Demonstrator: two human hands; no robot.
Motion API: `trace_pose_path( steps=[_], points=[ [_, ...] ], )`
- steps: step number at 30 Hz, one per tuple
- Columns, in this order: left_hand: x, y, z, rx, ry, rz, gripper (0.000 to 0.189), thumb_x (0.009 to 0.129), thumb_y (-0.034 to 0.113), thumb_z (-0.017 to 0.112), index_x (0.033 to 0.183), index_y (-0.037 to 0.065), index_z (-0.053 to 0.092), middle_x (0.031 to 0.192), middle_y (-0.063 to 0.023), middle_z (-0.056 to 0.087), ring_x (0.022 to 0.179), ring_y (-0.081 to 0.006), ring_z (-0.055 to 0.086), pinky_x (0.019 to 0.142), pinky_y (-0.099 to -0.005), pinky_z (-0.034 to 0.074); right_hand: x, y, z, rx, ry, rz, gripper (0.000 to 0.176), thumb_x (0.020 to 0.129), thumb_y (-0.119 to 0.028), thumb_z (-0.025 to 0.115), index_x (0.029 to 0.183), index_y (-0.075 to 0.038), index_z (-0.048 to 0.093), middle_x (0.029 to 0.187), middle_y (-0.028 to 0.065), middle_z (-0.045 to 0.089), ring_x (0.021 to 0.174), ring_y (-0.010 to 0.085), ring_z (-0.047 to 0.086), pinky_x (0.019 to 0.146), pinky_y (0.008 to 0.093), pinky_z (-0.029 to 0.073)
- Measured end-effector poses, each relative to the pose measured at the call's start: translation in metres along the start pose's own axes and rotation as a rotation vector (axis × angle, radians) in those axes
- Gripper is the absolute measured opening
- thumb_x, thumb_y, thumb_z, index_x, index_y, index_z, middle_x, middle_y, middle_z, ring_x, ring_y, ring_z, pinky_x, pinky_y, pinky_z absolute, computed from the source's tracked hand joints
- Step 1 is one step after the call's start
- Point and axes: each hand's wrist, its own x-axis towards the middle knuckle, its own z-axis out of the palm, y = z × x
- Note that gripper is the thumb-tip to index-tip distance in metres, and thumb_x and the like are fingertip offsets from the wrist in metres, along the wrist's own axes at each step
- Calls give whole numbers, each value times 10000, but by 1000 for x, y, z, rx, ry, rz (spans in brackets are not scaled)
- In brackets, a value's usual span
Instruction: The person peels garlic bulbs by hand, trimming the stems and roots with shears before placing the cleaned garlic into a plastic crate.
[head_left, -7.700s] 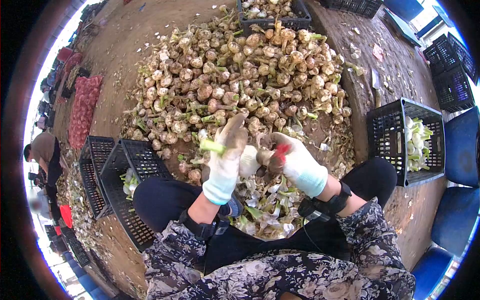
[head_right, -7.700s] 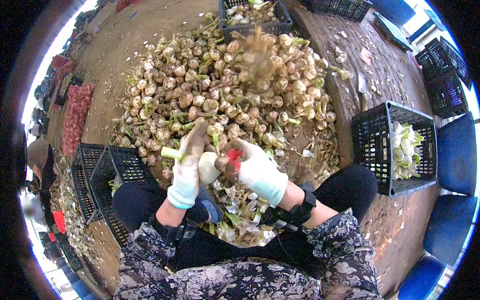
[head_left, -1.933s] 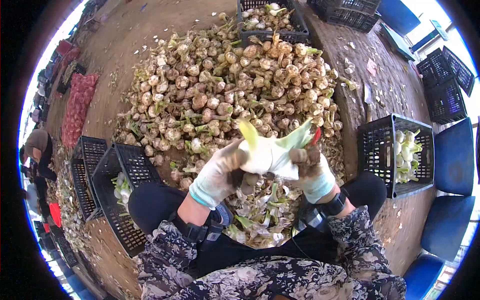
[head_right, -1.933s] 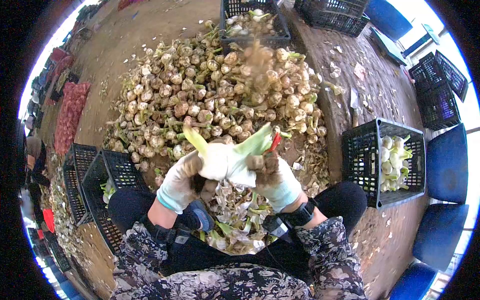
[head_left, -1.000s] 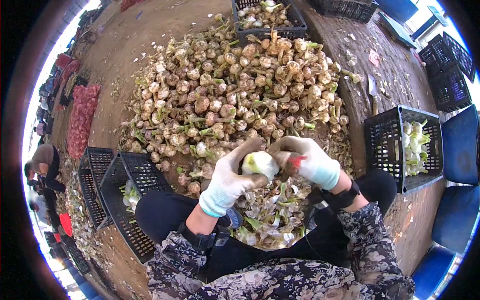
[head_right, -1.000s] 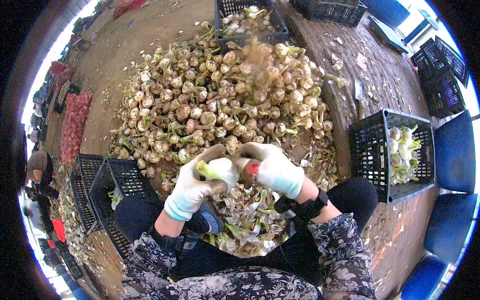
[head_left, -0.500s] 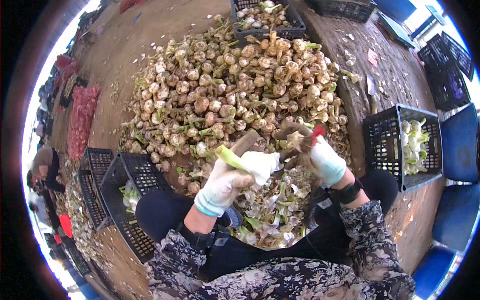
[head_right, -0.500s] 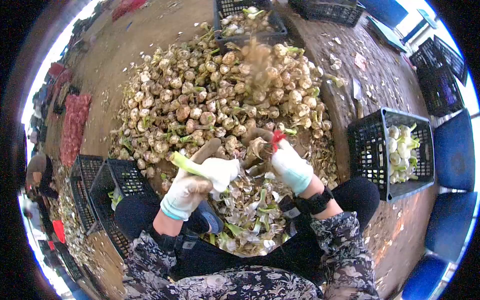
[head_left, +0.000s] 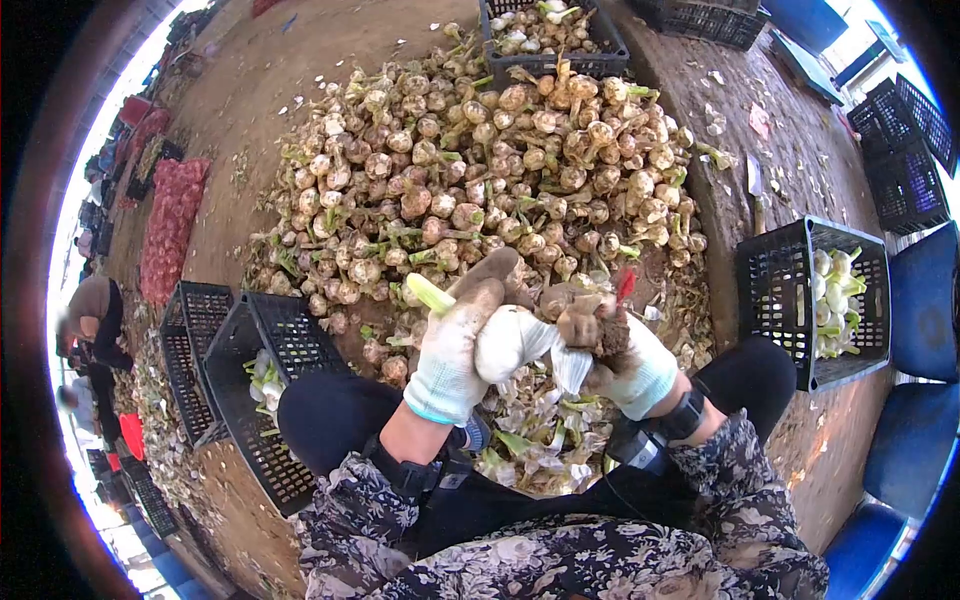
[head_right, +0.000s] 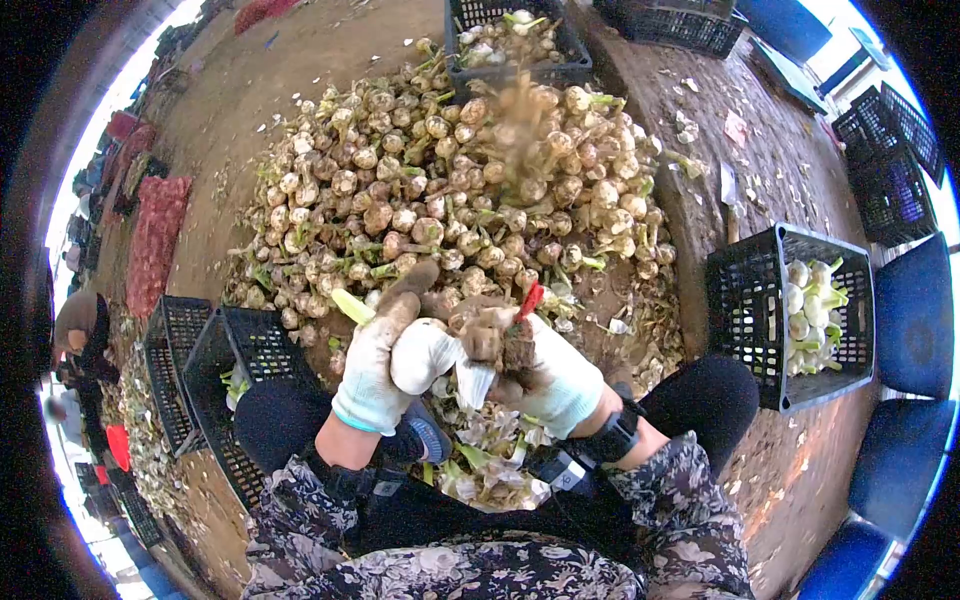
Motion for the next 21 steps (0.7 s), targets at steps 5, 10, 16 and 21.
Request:
trace_pose_path(
  steps=[5,10,16,21],
  points=[
    [4,-8,-3,105,22,149,378,853,133,571,1197,5,481,888,-59,605,704,-123,603,620,-249,507,-11,-21,42,-862,62,-382,231,763,-129,635,934,-18,524,885,48,570,781,141,537,682,261,442],
    [7,-28,-22,221,31,-62,454,904,347,453,1212,12,455,1023,-79,580,912,-162,570,819,-299,465,-10,-9,32,-600,143,-351,254,745,-189,664,880,-2,558,741,26,569,661,90,512,593,238,429],
    [8,-13,-11,21,-101,12,432,902,195,429,1293,18,374,1151,-116,520,1015,-190,528,878,-319,434,-4,-13,6,-5,19,-258,293,854,-259,576,981,-14,478,869,55,581,723,139,574,567,245,470],
    [3,-4,-4,-102,-49,-65,464,811,41,450,1274,48,416,954,-115,600,787,-193,592,691,-303,510,-6,-2,30,-400,85,-290,285,818,-170,611,1022,-1,506,869,36,570,736,90,522,614,215,446]
  ],
)
